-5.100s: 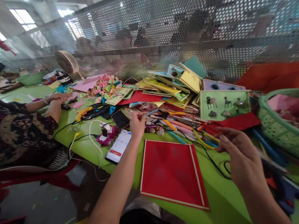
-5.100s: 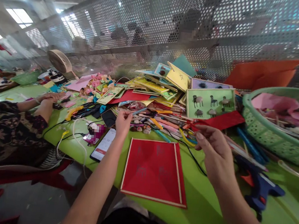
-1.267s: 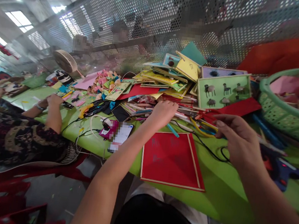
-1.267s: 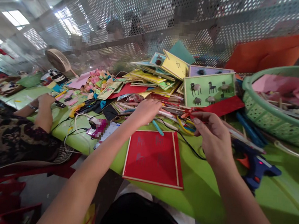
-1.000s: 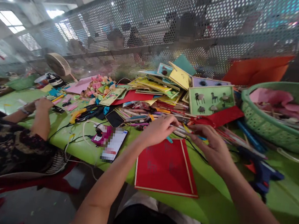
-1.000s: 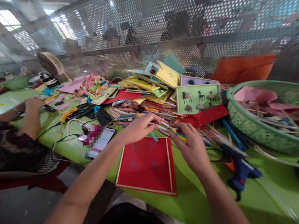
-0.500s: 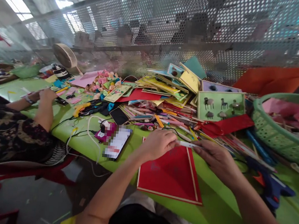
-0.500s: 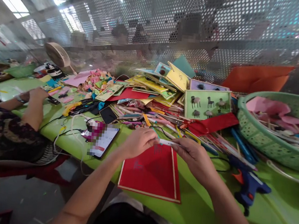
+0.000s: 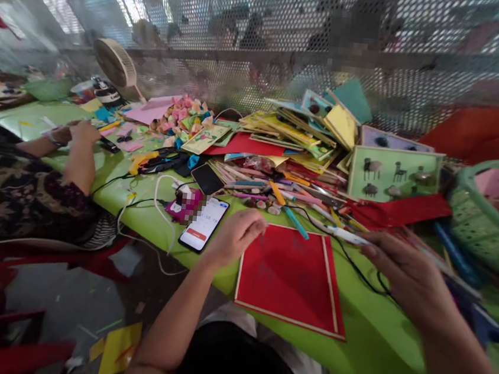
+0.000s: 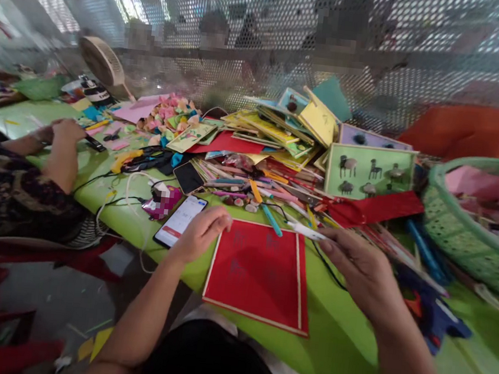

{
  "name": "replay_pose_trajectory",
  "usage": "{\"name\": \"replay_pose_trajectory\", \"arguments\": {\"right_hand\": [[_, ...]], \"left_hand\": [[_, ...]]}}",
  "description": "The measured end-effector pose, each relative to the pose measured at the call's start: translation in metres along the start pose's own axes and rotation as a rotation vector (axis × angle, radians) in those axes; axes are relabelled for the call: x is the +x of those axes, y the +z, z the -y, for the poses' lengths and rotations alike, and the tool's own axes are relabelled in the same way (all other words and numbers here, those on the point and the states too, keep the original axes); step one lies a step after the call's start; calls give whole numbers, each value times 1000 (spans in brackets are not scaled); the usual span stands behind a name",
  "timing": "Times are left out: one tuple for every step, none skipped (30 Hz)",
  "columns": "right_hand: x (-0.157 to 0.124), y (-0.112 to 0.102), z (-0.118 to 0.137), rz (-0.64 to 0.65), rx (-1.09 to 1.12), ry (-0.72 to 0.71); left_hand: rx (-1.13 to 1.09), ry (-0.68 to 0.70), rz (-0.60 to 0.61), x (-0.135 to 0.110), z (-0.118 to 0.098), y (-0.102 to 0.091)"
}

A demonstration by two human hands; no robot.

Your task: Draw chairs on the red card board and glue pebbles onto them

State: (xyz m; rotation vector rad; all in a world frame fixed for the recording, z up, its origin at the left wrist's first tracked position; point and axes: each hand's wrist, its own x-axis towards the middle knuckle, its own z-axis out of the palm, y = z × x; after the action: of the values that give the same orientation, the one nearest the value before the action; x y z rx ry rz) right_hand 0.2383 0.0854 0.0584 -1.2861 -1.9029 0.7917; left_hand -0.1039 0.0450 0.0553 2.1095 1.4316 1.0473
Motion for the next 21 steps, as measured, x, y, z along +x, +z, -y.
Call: {"name": "replay_pose_trajectory", "arguments": {"right_hand": [[0,6,0,73,18,24],[1,14,-1,129,41,39],[2,22,-1,167,68,47],[3,29,-1,196,92,49],[4,37,-2,228,106,49],[5,43,-2,249,114,49],[6,48,-2,274,122,49],[7,52,-3,292,123,50],[7,55,-4,307,118,53],[8,58,-5,315,106,58],[8,60,-8,316,90,65],[8,61,-11,307,68,73],[8,62,-15,290,48,82],[9,62,-19,268,33,93],[9,62,-24,243,23,106],[10,62,-28,219,18,118],[10,61,-30,194,15,128],[11,60,-32,171,14,135],[12,58,-32,154,14,138],[13,57,-32,141,15,139],[13,55,-31,137,15,141]], "left_hand": [[-20,-1,22,-5,-2,1],[-45,1,28,-10,-4,5],[-56,13,43,-15,-5,9],[-58,28,71,-19,-6,14],[-49,41,106,-24,-5,19],[-29,46,145,-28,-5,23],[-3,41,169,-32,-3,26],[21,25,182,-37,-2,28],[38,6,191,-41,0,28],[44,-13,191,-45,1,28],[43,-26,191,-49,1,27],[39,-35,189,-52,1,26],[37,-41,182,-55,1,25],[37,-46,176,-57,1,24],[39,-53,169,-60,1,23],[40,-63,160,-62,1,23],[38,-74,154,-65,1,22],[33,-83,147,-68,1,22],[25,-91,140,-72,1,21],[16,-94,132,-75,2,21],[11,-90,121,-79,2,21]]}}
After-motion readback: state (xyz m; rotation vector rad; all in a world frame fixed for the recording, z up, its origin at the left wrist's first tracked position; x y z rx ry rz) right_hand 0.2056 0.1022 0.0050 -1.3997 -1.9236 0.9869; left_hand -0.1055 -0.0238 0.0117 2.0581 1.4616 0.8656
